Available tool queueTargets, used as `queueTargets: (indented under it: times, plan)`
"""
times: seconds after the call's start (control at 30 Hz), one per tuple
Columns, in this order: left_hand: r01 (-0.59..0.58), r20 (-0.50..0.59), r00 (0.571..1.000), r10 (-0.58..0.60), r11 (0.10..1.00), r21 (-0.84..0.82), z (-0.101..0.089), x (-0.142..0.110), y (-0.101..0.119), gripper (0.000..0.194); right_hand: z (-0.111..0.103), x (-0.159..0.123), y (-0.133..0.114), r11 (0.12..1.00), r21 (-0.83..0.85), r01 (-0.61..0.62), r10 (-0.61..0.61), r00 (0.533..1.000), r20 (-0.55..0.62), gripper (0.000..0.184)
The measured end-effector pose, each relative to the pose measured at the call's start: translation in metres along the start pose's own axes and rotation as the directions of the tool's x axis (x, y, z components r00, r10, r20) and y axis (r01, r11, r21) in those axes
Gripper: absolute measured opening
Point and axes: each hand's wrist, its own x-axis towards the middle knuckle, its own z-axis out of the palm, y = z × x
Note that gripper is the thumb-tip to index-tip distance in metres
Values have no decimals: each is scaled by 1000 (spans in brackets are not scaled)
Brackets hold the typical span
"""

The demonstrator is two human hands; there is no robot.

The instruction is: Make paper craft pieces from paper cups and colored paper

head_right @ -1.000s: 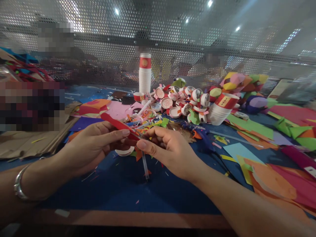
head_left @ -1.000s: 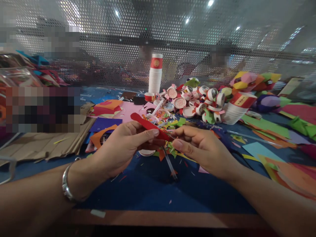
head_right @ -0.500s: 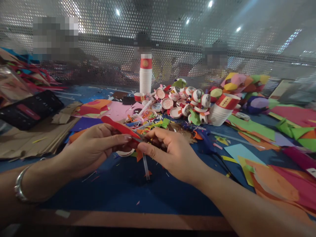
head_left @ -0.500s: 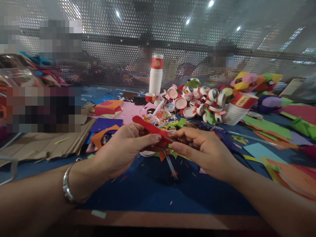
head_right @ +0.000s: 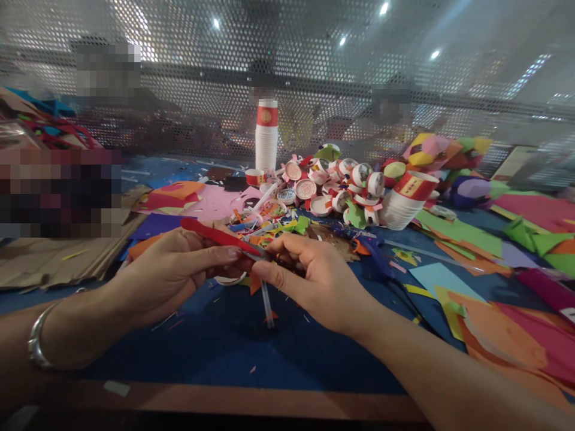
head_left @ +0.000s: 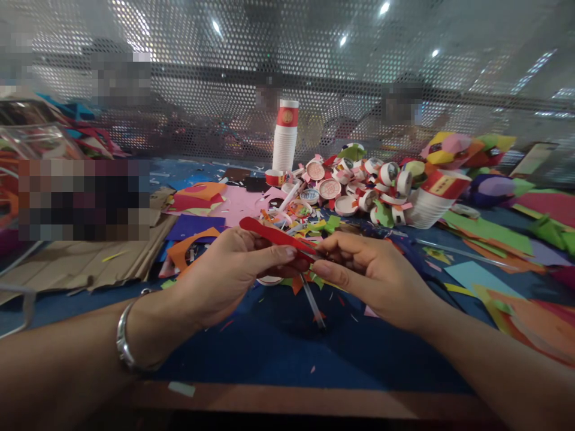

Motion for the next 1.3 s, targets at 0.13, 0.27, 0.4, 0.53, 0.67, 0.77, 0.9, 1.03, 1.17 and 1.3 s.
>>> queueTargets:
  times: [0.13,0.27,0.4,0.53,0.67,0.77,0.9,1.03,1.17,1.3]
  plan:
    - [5,-9,1000,-5,1000,5,-1,0,-1,6,0,-1,0,1000,-4,-16,16,1000,-19,30]
    - [6,-21,1000,-6,1000,13,-1,-1,-2,6,0,-1,-1,1000,-6,-19,19,1000,-14,30]
    - [13,-30,999,-12,1000,9,-1,-1,-2,6,0,0,-3,1000,-19,3,-3,1000,-16,27]
    - [14,-31,999,-14,1000,-2,-1,0,-2,4,0,-1,-4,998,-50,23,-24,999,-22,26]
    - [10,-22,1000,-10,1000,2,-2,-2,-3,5,0,-3,-3,998,-53,15,-16,1000,-21,28]
    - [-7,-19,1000,7,1000,22,-1,-3,-2,5,0,-3,-2,999,-52,5,-7,1000,-22,29]
    - [-20,-27,999,20,999,30,1,-5,0,4,0,-2,-2,997,-71,6,-8,1000,-24,29]
    - [4,-29,1000,-3,999,33,2,-5,3,4,-1,-2,-4,996,-93,17,-20,999,-26,31]
    - [16,-47,999,-13,999,44,2,-4,2,4,-1,-2,-5,996,-84,20,-22,999,-27,33]
    - [37,-35,999,-36,999,29,1,-4,1,3,-1,-3,-4,998,-62,25,-26,1000,-12,35]
